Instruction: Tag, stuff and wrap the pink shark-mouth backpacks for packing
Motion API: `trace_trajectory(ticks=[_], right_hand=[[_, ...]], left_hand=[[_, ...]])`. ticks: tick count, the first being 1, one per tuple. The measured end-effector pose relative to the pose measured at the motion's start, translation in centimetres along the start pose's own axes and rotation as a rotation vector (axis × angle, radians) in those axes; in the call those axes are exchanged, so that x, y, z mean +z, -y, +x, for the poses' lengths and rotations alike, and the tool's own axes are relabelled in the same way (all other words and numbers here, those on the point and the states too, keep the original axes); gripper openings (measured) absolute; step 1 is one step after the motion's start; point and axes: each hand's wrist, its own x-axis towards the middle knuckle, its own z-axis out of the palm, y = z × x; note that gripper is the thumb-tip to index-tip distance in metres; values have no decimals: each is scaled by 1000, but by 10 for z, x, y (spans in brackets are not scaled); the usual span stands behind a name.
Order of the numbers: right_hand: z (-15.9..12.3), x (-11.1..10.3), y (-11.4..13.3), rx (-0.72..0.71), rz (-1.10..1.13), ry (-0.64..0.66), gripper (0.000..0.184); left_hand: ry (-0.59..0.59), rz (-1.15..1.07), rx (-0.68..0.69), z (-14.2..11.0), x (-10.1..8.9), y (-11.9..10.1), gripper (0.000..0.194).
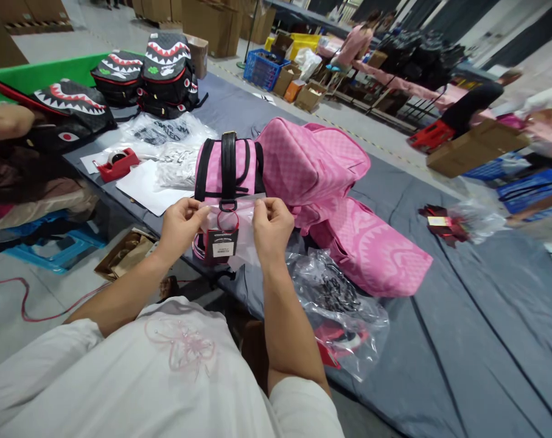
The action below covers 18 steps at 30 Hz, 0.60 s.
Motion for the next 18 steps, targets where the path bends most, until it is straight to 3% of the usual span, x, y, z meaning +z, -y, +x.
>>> trace_trajectory(ticks=[6,13,18], right_hand=[[-5,3,1,-87,-84,41,19],[-9,7,0,-90,-198,2,19],[-8,9,-1,-105,-231,-8,25]], left_hand=[[-125,30,113,8,1,-6,21],[-148,161,174,10,4,-8,23],[-101,198,153,10,5,-9,24]])
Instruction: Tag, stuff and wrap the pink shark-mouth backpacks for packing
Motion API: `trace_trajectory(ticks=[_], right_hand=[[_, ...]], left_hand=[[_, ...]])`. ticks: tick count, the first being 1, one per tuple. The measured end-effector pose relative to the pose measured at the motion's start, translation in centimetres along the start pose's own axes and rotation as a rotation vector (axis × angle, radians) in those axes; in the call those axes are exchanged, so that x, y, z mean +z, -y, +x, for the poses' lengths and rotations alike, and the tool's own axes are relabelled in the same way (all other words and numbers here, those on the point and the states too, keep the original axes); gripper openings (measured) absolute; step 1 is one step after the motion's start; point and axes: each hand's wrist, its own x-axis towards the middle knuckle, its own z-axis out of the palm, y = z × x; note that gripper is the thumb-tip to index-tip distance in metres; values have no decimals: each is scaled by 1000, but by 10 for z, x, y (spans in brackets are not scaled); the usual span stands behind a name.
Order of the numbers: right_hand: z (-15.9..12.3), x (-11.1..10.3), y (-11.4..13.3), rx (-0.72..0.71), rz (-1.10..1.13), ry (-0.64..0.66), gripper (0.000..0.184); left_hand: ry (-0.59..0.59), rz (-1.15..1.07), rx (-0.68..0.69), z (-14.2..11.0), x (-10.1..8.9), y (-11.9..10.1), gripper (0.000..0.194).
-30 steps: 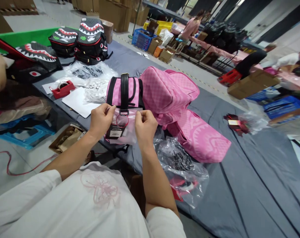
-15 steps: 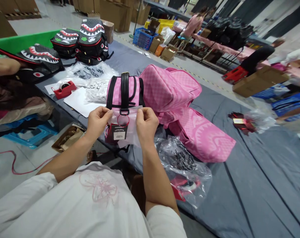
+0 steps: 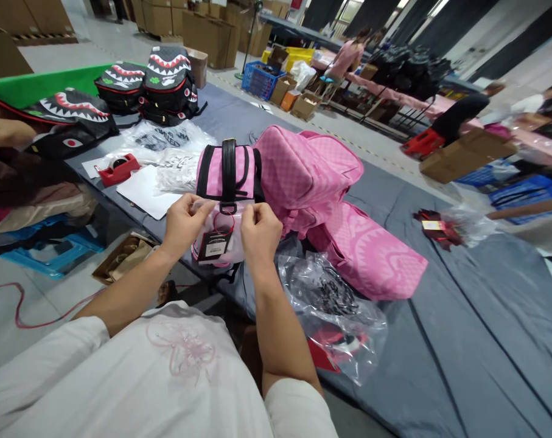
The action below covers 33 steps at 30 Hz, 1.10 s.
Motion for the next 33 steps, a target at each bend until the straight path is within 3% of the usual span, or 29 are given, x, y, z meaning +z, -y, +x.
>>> trace_trajectory(ticks=[6,10,22,33], right_hand=[[1,4,3,-4,-60,-16,28],[0,5,4,-32,-56,-28,26],[6,4,20,28,-349,-47,22],[5,10,27,9,-383,-57,18]], left_hand=[[-58,153,92,-1,2,-11,25],[-55,141,178,-3,3,-18,20],[-37,372,125,3,7,-7,12],[-1,468,83,8,3,-16,17]])
